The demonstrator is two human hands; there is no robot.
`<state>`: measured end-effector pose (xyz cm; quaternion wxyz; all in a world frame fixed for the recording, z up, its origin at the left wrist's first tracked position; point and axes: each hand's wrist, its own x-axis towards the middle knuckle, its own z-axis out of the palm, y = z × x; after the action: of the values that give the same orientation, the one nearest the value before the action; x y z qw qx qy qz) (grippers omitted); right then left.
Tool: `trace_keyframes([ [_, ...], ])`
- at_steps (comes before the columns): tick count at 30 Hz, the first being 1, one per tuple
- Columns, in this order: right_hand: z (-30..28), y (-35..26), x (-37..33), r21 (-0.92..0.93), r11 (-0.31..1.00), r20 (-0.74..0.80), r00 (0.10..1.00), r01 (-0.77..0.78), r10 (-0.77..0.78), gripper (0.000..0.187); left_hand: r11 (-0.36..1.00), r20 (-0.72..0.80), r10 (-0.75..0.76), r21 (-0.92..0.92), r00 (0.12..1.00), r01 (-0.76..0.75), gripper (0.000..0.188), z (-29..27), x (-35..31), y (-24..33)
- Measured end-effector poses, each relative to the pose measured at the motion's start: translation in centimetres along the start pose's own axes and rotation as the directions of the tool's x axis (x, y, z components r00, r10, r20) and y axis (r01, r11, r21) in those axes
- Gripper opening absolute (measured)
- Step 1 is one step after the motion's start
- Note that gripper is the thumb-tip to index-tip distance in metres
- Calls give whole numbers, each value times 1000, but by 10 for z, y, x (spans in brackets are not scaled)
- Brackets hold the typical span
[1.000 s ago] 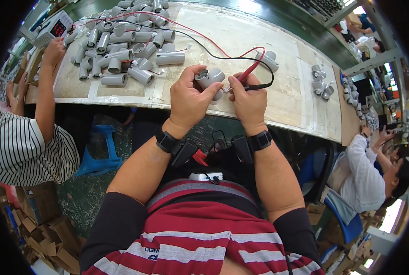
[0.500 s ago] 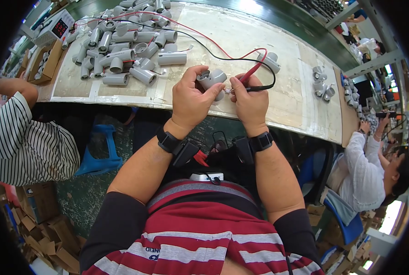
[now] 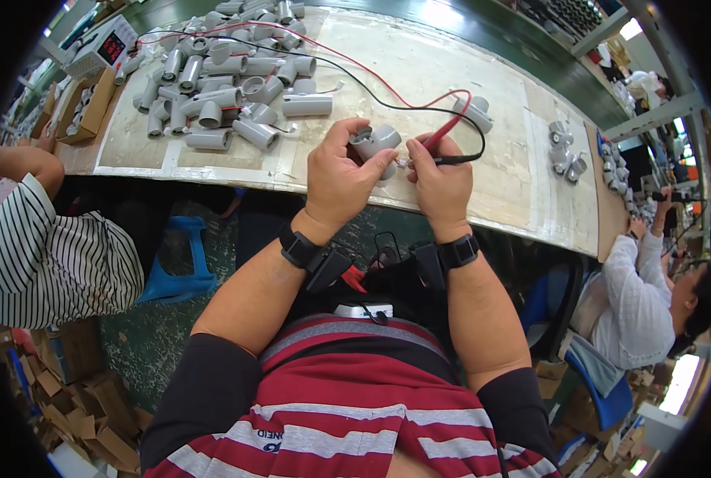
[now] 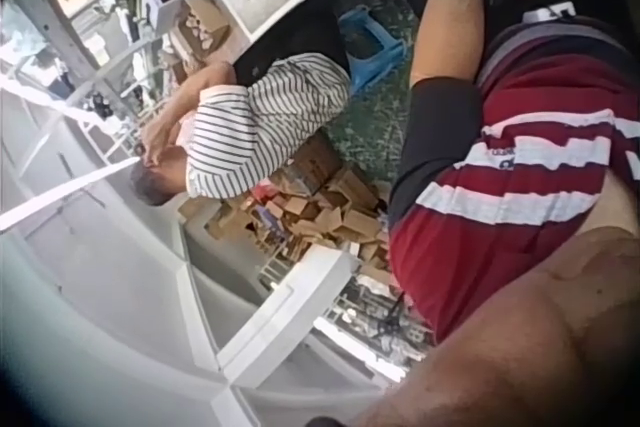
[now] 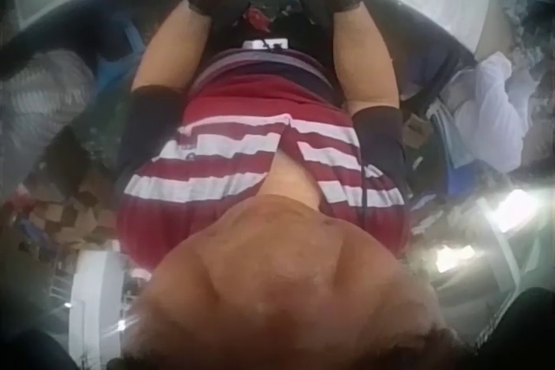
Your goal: The person tests light sockets by picking them up one at a time, touching the internal components with a multimeter probe, and setting them back onto the table.
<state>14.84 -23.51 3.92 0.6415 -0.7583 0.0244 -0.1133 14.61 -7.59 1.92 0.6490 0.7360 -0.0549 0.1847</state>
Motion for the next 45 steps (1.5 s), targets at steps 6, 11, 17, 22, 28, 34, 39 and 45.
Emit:
trace_keyframes([
  [6,-2,4,1,22,1000,-23,1000,-12,12,14,996,-38,55,65,998,-53,49,0,3,6],
  [11,-1,3,0,73,997,-11,1000,-25,26,14,999,-29,31,31,999,-30,47,-1,3,7],
  [17,-7,6,3,223,974,-15,998,-50,55,16,992,-55,93,95,994,-88,44,-6,7,8],
  [22,-24,16,7,448,891,0,997,-73,81,17,999,-239,9,43,971,1,44,-44,35,30],
  [28,-19,10,6,391,917,27,997,-74,69,17,966,-456,116,257,882,5,51,-150,130,7],
  [34,-26,8,4,425,901,1,995,-88,97,18,778,-161,111,629,981,15,38,-176,150,-11],
  [39,-30,5,8,421,897,4,990,-130,142,17,593,-89,386,786,918,-173,27,-174,147,-13],
  [45,-73,-34,45,40,999,50,999,-10,8,17,631,181,547,553,817,-545,20,-74,88,51],
])
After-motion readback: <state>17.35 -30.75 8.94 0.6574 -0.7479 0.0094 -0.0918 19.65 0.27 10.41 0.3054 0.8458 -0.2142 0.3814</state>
